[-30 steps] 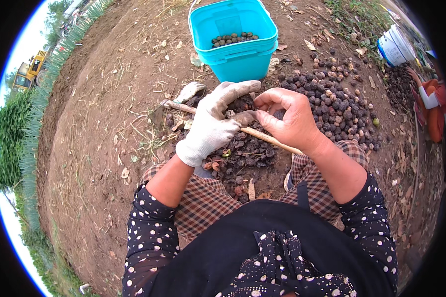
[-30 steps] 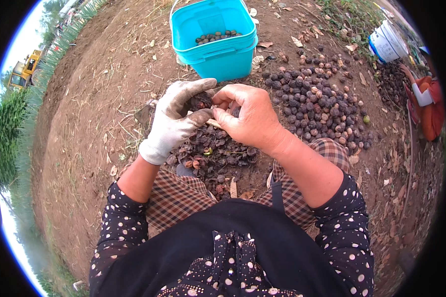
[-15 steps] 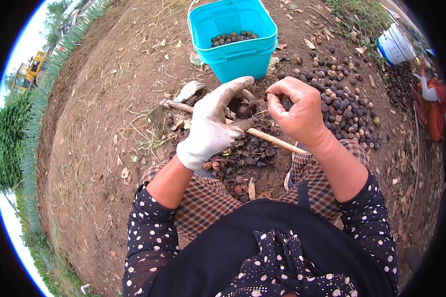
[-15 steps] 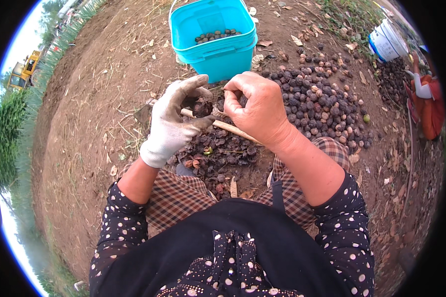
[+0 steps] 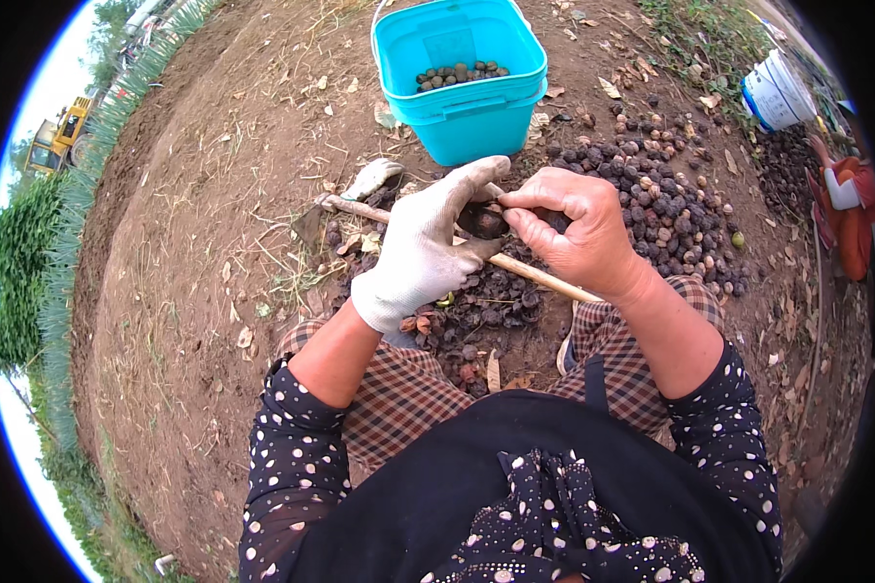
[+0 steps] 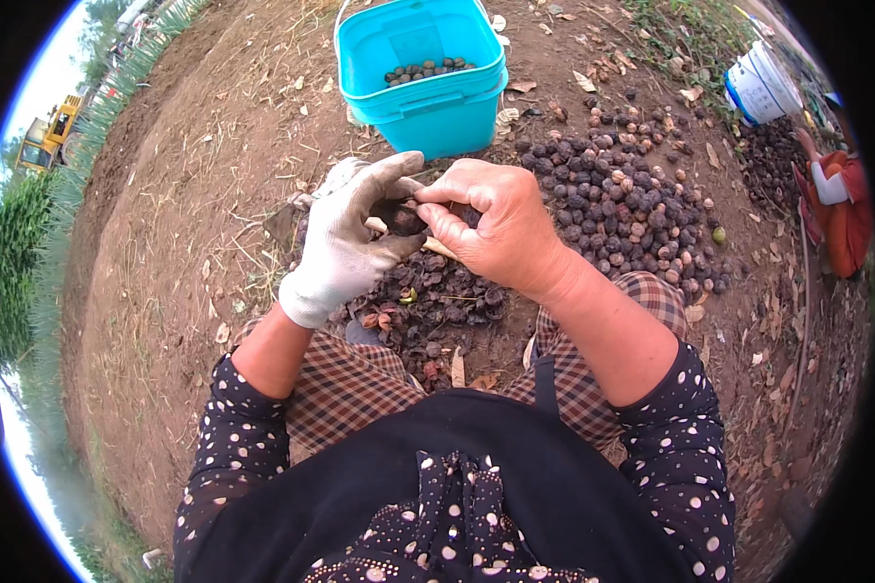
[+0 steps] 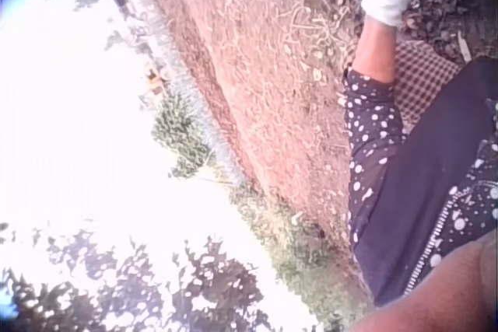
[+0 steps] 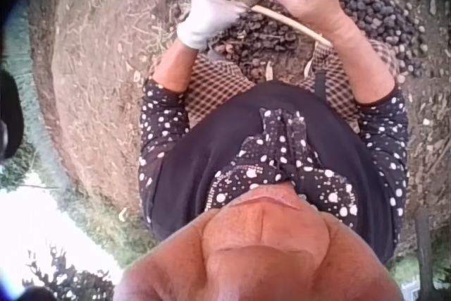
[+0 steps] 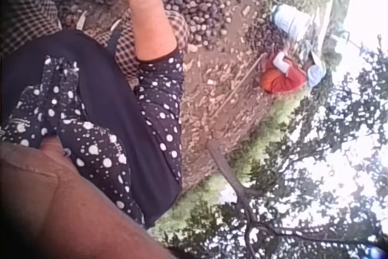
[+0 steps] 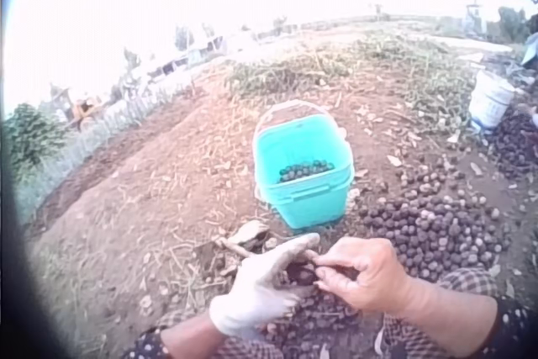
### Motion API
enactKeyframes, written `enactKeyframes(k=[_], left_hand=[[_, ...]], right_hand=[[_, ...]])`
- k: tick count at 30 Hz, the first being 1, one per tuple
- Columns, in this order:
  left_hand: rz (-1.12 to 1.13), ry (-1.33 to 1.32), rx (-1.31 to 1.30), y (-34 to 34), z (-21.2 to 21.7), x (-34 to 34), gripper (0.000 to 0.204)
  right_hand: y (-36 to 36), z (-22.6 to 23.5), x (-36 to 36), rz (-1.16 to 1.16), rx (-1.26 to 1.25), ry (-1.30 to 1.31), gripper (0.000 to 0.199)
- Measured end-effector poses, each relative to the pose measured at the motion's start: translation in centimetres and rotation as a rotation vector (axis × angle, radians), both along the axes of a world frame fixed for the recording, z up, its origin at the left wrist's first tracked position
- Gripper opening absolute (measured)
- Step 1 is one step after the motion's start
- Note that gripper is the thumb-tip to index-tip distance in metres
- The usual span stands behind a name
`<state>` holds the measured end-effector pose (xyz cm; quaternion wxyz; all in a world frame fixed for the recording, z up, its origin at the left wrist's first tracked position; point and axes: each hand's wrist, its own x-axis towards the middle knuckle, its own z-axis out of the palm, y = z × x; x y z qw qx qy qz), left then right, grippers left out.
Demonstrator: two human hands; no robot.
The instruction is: The person sits on the ground and peels the outer husks from dark round nuts by hand. They place the peeled nuts into a nearby blue bucket and discard the husks onto the ground.
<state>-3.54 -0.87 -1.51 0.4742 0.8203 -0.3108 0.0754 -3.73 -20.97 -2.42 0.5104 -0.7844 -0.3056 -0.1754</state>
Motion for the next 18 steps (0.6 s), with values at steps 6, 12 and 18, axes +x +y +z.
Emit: enactKeyframes(k=[6,12,18], left_hand=[[-0.079,0.279,-0.204,0.2,-0.3,0.2,0.066],[-0.128,0.401,-0.495,0.5,-0.6,0.4,0.052],[-0.077,0.427,-0.393,0.5,-0.4,0.4,0.051]], right_hand=[[0.0,0.4,0.2,-0.175,-0.07,-0.105,0.006],[-1.1,0.2,0.1,-0.083,-0.065,0.346,0.024],[0.2,0.8,-0.6,0.061,0.095,0.586,0.025]])
